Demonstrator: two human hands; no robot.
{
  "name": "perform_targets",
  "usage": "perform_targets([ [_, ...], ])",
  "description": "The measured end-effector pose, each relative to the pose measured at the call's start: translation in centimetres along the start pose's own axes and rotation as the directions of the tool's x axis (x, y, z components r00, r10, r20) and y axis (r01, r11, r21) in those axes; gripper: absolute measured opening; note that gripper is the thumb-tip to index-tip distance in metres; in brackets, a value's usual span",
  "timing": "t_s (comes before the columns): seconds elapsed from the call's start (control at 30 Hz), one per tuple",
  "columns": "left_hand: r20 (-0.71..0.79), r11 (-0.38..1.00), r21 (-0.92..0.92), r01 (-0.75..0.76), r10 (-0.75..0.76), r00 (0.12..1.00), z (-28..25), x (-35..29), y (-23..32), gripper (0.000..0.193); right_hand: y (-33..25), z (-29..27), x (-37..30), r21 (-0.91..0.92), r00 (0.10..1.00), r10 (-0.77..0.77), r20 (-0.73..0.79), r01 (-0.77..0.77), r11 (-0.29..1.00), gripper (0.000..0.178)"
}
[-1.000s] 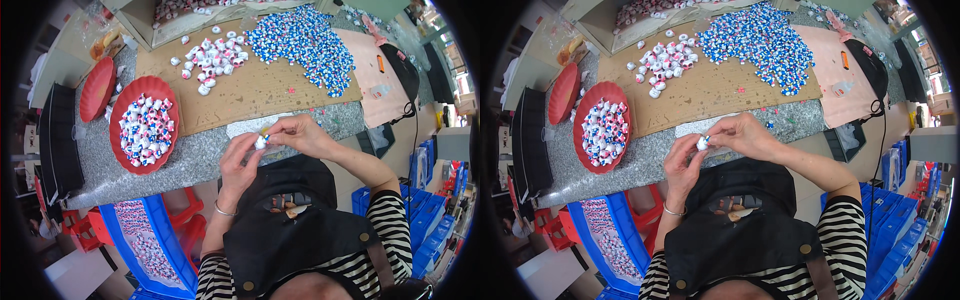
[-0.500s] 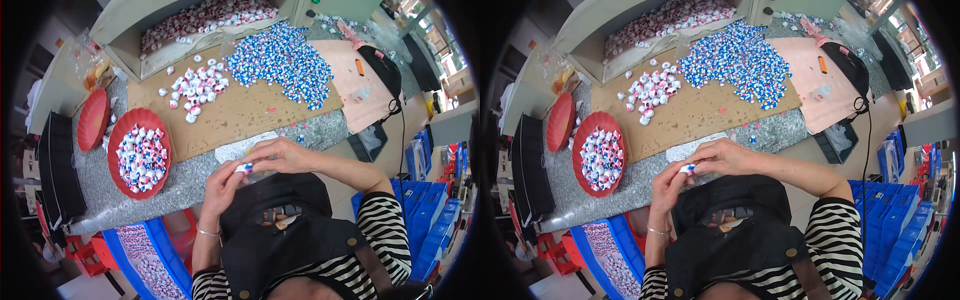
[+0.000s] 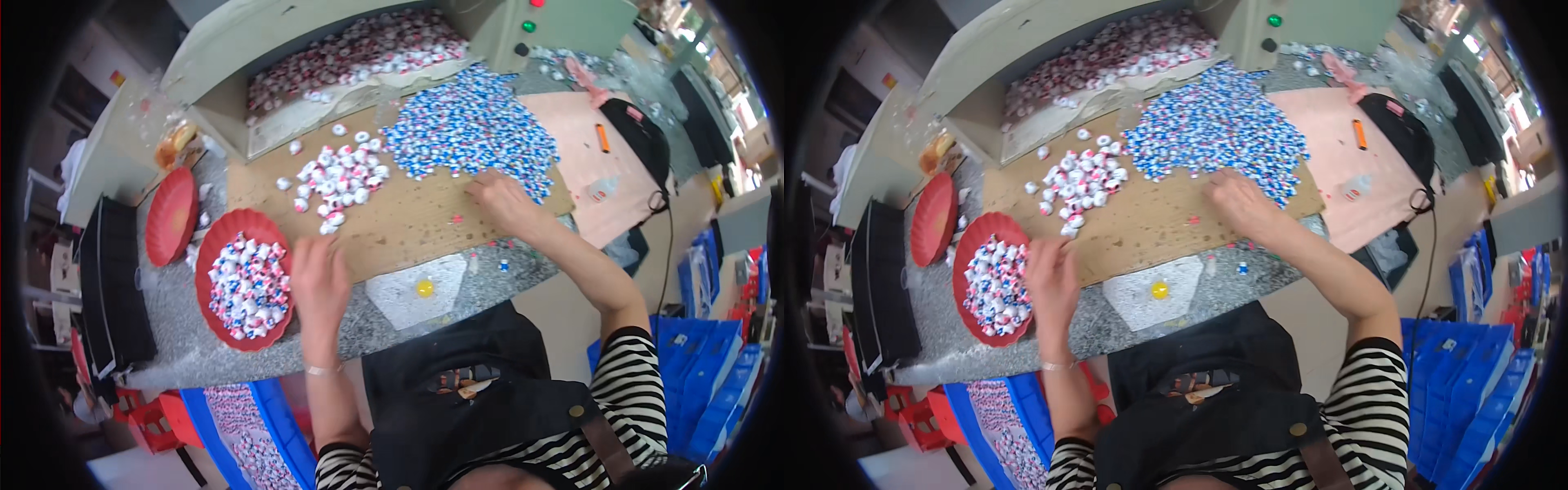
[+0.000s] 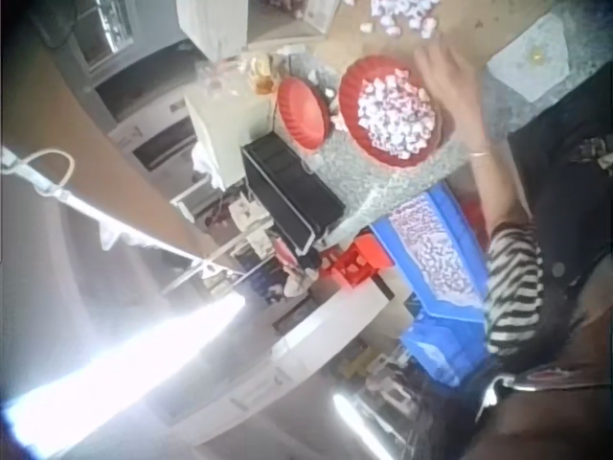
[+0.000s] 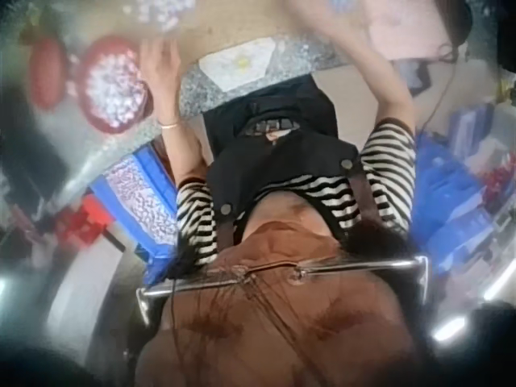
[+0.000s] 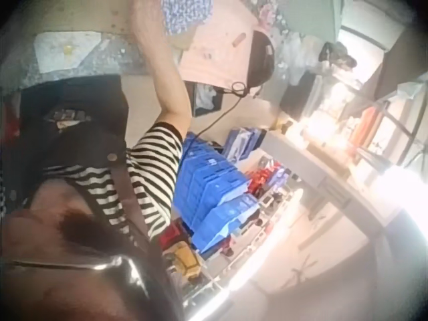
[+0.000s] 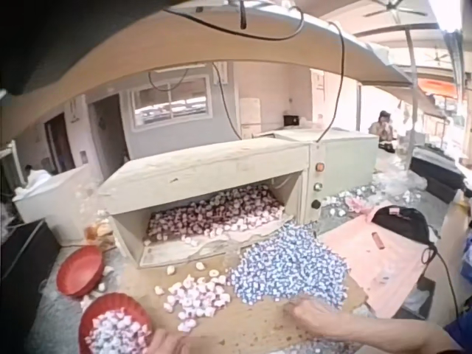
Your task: The person dispenses glue onto the work surface, dips small toy pieces into the glue by hand, and attaches them onto the toy bodies.
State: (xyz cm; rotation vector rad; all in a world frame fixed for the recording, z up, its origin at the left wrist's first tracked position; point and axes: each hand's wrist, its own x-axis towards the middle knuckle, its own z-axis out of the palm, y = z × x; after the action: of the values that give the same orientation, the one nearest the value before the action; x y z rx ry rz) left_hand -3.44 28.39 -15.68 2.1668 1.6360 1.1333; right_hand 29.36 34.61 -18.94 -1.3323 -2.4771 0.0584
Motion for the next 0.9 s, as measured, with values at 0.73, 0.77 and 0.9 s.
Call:
perform_targets([
  [0.73, 0.378, -0.390, -0.886, 0.250, -0.299, 0.876, 2.6, -5.4, -0.7, 0.035, -0.5, -0.8, 1.2, 0.159, 0.998, -0.034, 0.049, 0.025, 0.987, 0.008],
  [0.77, 0.369, -0.439, -0.874, 0.210, -0.316, 0.874, 2.9, -6.0, -0.4, 0.036, -0.5, -0.7, 1.2, 0.121, 0.997, -0.050, 0.052, 0.044, 0.992, 0.008],
  [0.9, 0.433, -0.529, -0.808, 0.258, -0.238, 0.869, 2.6, -7.2, 0.4, 0.035, -1.9, -1.2, 1.6, 0.128, 0.998, -0.056, 0.007, 0.055, 0.990, 0.007],
])
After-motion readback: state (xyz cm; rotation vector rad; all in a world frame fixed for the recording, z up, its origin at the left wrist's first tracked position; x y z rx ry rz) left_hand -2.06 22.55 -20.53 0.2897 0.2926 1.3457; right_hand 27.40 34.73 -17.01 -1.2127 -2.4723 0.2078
